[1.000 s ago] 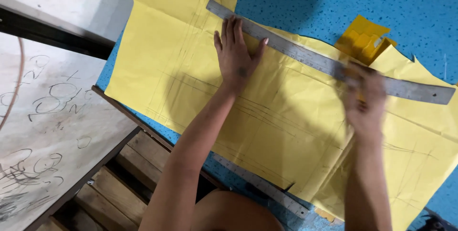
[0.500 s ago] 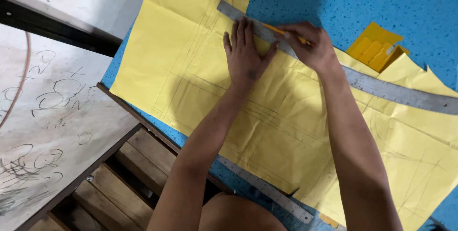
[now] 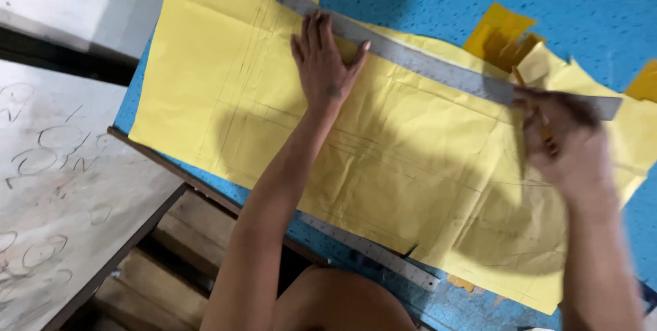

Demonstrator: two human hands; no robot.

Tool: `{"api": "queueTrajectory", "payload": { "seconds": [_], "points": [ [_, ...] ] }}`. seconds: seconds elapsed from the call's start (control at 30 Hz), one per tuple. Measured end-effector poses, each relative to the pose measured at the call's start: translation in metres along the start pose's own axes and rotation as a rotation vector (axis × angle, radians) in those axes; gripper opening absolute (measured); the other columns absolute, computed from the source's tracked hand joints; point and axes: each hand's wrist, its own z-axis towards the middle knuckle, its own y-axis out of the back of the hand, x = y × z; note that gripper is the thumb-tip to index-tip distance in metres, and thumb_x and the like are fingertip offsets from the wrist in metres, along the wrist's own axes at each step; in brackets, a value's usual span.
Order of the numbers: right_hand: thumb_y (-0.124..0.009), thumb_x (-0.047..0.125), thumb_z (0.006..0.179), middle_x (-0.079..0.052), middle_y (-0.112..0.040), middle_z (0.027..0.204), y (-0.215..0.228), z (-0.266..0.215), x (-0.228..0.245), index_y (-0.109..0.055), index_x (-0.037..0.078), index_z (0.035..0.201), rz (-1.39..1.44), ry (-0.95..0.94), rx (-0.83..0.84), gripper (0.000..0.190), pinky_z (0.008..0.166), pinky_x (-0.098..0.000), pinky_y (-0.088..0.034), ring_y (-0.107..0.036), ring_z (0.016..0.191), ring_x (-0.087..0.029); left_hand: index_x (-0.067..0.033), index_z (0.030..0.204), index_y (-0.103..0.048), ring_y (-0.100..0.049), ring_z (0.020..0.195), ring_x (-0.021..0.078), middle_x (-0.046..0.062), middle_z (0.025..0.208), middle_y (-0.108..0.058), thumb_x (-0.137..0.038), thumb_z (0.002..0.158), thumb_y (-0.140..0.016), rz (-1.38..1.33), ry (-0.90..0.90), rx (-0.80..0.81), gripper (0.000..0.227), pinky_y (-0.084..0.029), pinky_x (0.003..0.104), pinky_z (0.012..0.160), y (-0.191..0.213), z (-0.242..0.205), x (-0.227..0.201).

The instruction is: The person measures and marks a large piece of yellow fabric using a ruler and a pencil. They draw straight lines and curved patterns on the fabric, which is laid out on a table. The person repositions the fabric and ruler multiple times to complete the markings.

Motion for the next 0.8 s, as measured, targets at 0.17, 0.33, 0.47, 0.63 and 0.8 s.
{"api": "queueTrajectory", "payload": {
  "seconds": [0.17,0.33,0.47,0.63,0.8],
  "points": [
    [-0.044,0.012,0.112,-0.027,-0.061,0.146,-0.061,-0.057,-0.022,-0.057,-0.004,0.149,-0.031,-0.201,-0.212,0.042,0.113,-0.0515,-0.042,-0.057,0.134,-0.044,-0.0059,0.148,-0.046,-0.034,0.151,0.0333,0.017,0.159,-0.042,-0.074,0.095,-0.048,0.006,-0.040,-0.049,0.086,-0.021,0.063,0.124,-0.003,-0.004,-0.001],
    [-0.048,0.016,0.112,-0.021,-0.067,0.138,-0.083,-0.055,-0.013,-0.063,-0.004,0.140,-0.131,-0.126,-0.405,0.037,0.108,-0.0493,-0.046,-0.062,0.128,-0.041,-0.0153,0.134,-0.060,-0.049,0.139,0.0333,0.014,0.142,-0.056,-0.049,0.096,-0.065,-0.018,-0.316,-0.187,0.051,-0.038,0.059,0.111,-0.035,-0.035,-0.028],
    [-0.050,0.022,0.111,-0.018,-0.071,0.133,-0.091,-0.051,-0.020,-0.065,0.000,0.137,-0.264,-0.091,-0.503,0.037,0.102,-0.0451,-0.051,-0.067,0.123,-0.037,-0.0230,0.127,-0.066,-0.055,0.134,0.0295,0.006,0.137,-0.059,-0.051,0.092,-0.069,-0.069,-0.409,-0.245,0.045,-0.044,0.053,0.108,-0.051,-0.050,-0.041],
    [-0.062,0.020,0.109,-0.015,-0.076,0.124,-0.097,-0.056,-0.021,-0.066,0.002,0.134,-0.329,-0.103,-0.532,0.031,0.100,-0.0428,-0.053,-0.070,0.118,-0.034,-0.0221,0.129,-0.068,-0.054,0.136,0.0298,0.007,0.138,-0.060,-0.050,0.094,-0.068,-0.092,-0.418,-0.228,0.044,-0.043,0.052,0.110,-0.044,-0.052,-0.042],
    [-0.049,0.023,0.111,-0.017,-0.075,0.126,-0.097,-0.054,-0.021,-0.066,0.000,0.134,-0.294,-0.103,-0.531,0.037,0.100,-0.0433,-0.053,-0.069,0.121,-0.035,-0.0197,0.133,-0.067,-0.053,0.138,0.0326,0.010,0.141,-0.059,-0.049,0.098,-0.065,-0.086,-0.417,-0.181,0.045,-0.042,0.054,0.112,-0.036,-0.053,-0.045]
  ]
}}
